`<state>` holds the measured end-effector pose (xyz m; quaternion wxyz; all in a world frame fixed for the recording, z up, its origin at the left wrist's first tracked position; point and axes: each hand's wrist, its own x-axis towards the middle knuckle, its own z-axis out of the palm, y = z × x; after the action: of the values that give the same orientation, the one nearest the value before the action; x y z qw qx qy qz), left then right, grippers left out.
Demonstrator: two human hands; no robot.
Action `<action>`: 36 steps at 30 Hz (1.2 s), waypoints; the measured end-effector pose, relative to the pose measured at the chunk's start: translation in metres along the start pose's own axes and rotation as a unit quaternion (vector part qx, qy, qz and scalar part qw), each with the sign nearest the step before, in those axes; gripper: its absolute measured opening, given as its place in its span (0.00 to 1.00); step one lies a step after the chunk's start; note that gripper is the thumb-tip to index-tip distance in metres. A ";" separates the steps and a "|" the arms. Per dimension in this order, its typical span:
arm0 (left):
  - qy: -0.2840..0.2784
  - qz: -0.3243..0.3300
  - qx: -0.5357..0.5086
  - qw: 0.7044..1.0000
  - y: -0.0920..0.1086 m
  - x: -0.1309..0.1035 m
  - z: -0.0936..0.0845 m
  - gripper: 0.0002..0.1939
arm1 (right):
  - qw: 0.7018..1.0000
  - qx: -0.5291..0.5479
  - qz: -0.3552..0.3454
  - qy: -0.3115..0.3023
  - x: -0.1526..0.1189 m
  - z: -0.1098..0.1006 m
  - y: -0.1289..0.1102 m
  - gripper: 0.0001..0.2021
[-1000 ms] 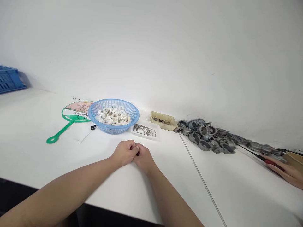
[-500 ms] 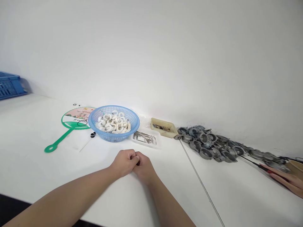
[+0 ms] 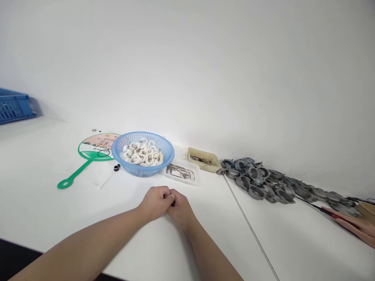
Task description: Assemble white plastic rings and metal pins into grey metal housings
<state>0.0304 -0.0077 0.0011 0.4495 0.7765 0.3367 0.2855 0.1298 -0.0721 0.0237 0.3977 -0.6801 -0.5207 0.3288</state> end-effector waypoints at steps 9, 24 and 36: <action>-0.011 0.006 0.003 1.000 0.001 0.000 -0.003 0.13 | 1.000 -0.007 -0.008 -0.005 0.002 -0.001 0.005 0.07; -0.011 0.019 0.011 1.000 0.001 -0.001 -0.005 0.12 | 0.999 -0.037 -0.039 -0.006 0.006 -0.001 0.022 0.06; -0.026 0.024 -0.014 0.999 -0.002 0.000 -0.003 0.11 | 0.997 -0.047 -0.052 0.006 0.003 -0.003 0.022 0.07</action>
<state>0.0276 -0.0054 0.0003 0.4615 0.7854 0.3022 0.2807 0.1425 -0.0726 0.0055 0.3851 -0.6717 -0.5682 0.2786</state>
